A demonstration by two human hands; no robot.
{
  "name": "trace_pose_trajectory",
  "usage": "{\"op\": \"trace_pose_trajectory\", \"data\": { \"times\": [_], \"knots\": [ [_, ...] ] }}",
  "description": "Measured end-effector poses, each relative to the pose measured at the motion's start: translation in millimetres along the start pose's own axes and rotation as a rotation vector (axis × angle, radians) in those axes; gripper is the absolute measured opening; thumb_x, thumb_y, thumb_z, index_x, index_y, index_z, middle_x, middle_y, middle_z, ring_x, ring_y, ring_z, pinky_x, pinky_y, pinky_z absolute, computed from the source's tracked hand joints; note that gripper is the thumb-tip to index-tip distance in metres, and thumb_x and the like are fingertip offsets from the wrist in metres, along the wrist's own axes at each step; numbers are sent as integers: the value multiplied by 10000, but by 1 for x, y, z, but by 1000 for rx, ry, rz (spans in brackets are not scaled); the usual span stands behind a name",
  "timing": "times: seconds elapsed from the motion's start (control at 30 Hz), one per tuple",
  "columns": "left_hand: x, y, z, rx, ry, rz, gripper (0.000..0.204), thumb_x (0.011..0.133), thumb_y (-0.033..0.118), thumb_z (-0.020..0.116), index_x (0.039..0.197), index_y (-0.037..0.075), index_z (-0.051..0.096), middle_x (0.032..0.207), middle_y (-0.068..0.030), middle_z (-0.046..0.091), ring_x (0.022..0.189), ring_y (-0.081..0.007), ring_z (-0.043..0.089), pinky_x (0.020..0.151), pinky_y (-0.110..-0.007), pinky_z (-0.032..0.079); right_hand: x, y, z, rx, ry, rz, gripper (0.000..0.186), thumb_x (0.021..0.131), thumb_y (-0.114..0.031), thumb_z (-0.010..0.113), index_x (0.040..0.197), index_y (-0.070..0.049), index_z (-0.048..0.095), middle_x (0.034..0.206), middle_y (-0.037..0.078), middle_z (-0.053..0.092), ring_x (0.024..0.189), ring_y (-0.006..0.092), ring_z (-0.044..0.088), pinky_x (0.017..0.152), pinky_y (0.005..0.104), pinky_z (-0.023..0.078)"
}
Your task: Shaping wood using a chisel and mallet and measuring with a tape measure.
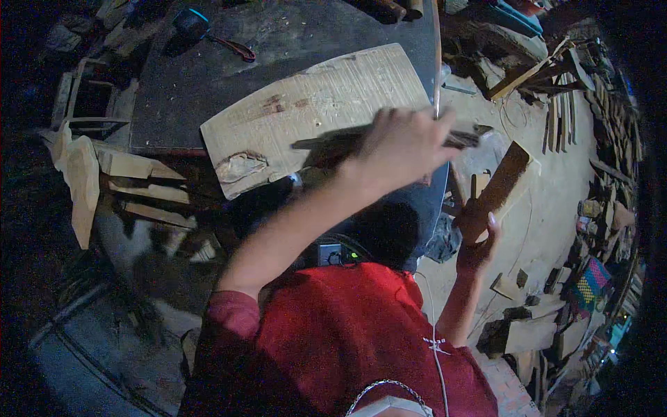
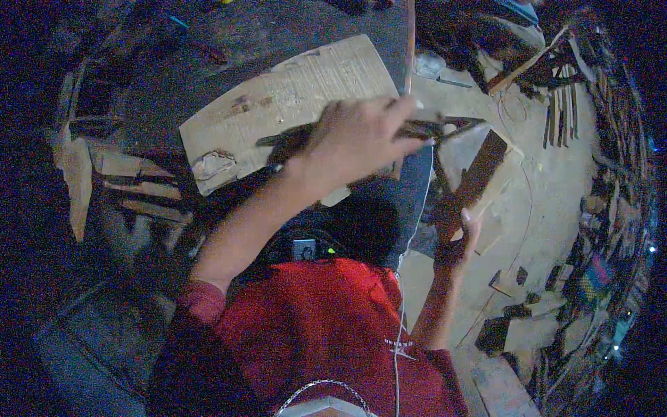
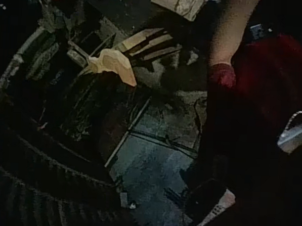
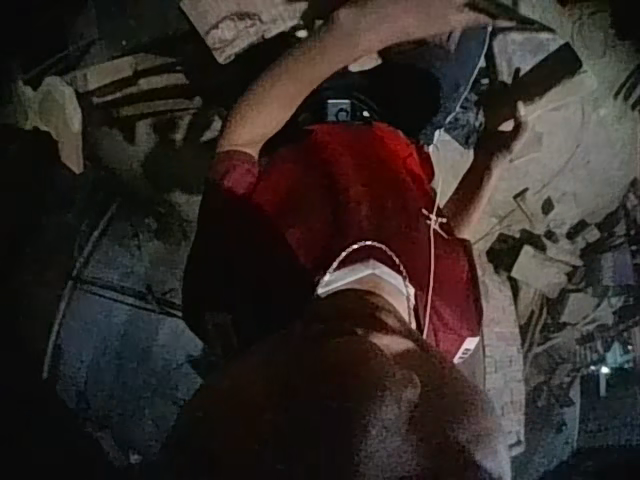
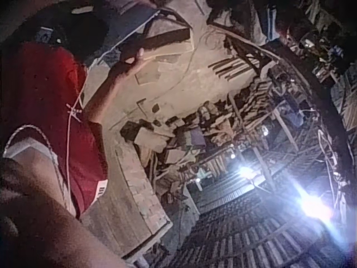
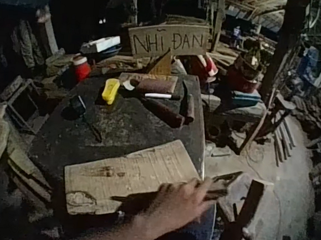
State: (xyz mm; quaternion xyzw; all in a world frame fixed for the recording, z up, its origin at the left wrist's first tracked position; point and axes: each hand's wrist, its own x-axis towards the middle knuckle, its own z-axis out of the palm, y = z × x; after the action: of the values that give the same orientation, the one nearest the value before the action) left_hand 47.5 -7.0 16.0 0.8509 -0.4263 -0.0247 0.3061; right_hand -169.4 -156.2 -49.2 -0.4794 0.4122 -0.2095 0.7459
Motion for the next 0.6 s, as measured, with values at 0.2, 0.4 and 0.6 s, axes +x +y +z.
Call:
{"op": "trace_pose_trajectory", "data": {
  "times": [0.2, 0.4, 0.6],
  "knots": [
    [26, 12, 24, -38, -4, 254, 289, 683, 138, 660, 932, 54, 539, 785, -154, 656, 730, -366, 666, 608, -498, 531, -4, -8, -3, -36, -119, -101, 577, 816, -327, 577, 1302, -48, 440, 1114, 121, 571, 980, 232, 579, 796, 381, 484],
    [48, -2, 37, -4, 12, 256, 274, 678, 136, 659, 923, 68, 557, 740, -169, 651, 718, -380, 662, 611, -501, 532, -7, -2, -10, -96, 23, -85, 539, 842, -413, 540, 1188, -1, 508, 1063, 104, 579, 933, 217, 551, 827, 365, 419],
    [45, -2, 27, 54, 3, 207, 151, 745, 135, 614, 874, 57, 598, 715, -152, 657, 689, -329, 681, 602, -443, 543, -5, 0, -4, -25, -88, -46, 498, 843, -434, 550, 1137, -31, 549, 1049, 76, 580, 930, 201, 545, 842, 347, 413]
  ]
}}
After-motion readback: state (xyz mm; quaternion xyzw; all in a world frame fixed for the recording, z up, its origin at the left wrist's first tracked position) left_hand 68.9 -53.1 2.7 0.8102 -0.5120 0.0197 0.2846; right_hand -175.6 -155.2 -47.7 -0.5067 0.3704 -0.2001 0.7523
